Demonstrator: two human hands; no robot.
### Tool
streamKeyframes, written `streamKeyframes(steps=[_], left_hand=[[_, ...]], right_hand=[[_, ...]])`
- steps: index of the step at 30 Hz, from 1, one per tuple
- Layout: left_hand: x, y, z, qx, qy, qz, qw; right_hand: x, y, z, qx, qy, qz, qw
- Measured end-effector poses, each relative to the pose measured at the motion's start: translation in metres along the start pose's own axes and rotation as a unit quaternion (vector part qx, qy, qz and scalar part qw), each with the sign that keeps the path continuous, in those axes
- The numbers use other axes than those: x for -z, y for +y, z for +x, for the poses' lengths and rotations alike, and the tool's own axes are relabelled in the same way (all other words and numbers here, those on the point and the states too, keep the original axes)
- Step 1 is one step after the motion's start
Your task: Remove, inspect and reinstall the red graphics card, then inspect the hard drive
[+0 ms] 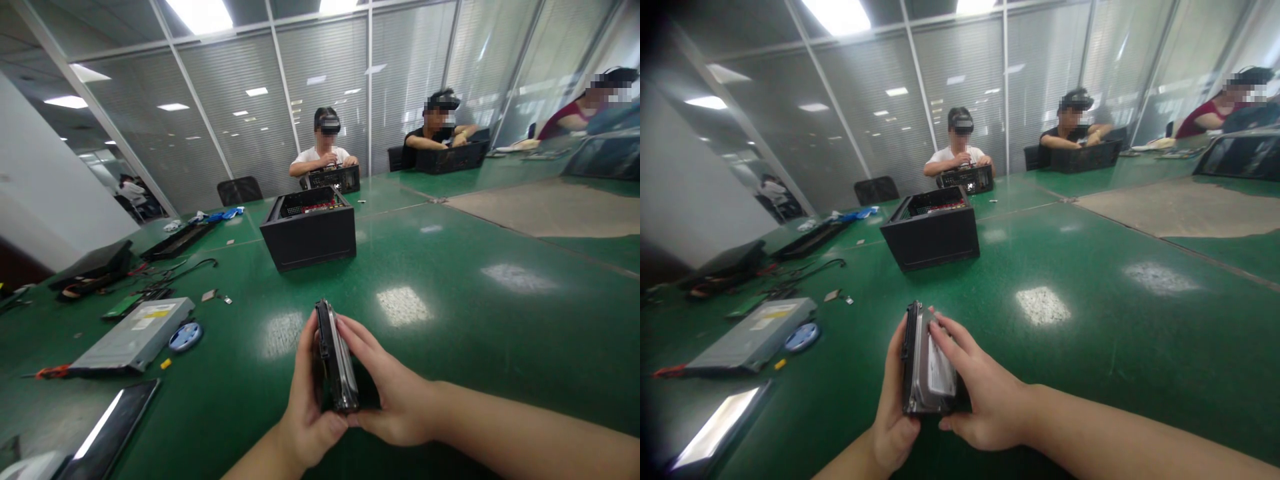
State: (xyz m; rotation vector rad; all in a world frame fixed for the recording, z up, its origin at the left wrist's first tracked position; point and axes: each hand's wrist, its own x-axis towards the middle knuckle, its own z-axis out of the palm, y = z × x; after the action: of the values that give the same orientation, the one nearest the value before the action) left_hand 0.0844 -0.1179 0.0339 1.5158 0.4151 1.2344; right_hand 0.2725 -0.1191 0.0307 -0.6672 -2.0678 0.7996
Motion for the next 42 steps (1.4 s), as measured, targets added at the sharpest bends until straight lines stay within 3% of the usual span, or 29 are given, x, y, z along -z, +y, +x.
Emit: streamKeyframes(steps=[6,15,22,33,42], left_hand=[[0.001,-0.002,-0.002,-0.023,-0.012,0.018,0.999],[-0.001,-0.009,-0.009,-0.048,0.072,0.138,0.987],[0.004,-0.020,-0.003,-0.152,0.066,0.248,0.954],[0.003,-0.018,0.000,-0.133,0.067,0.304,0.941],[0.002,-0.010,0.009,-0.121,0.081,0.362,0.921]], right_hand=[[0.000,0.001,0.000,0.015,-0.002,-0.007,1.000],[0.003,-0.001,0.005,0.067,-0.046,0.030,0.996],[0.000,0.004,0.002,0.063,-0.047,0.031,0.996],[-0.002,0.005,0.002,0.035,-0.033,0.032,0.998],[-0.007,-0.001,0.002,0.003,-0.005,0.093,0.996]])
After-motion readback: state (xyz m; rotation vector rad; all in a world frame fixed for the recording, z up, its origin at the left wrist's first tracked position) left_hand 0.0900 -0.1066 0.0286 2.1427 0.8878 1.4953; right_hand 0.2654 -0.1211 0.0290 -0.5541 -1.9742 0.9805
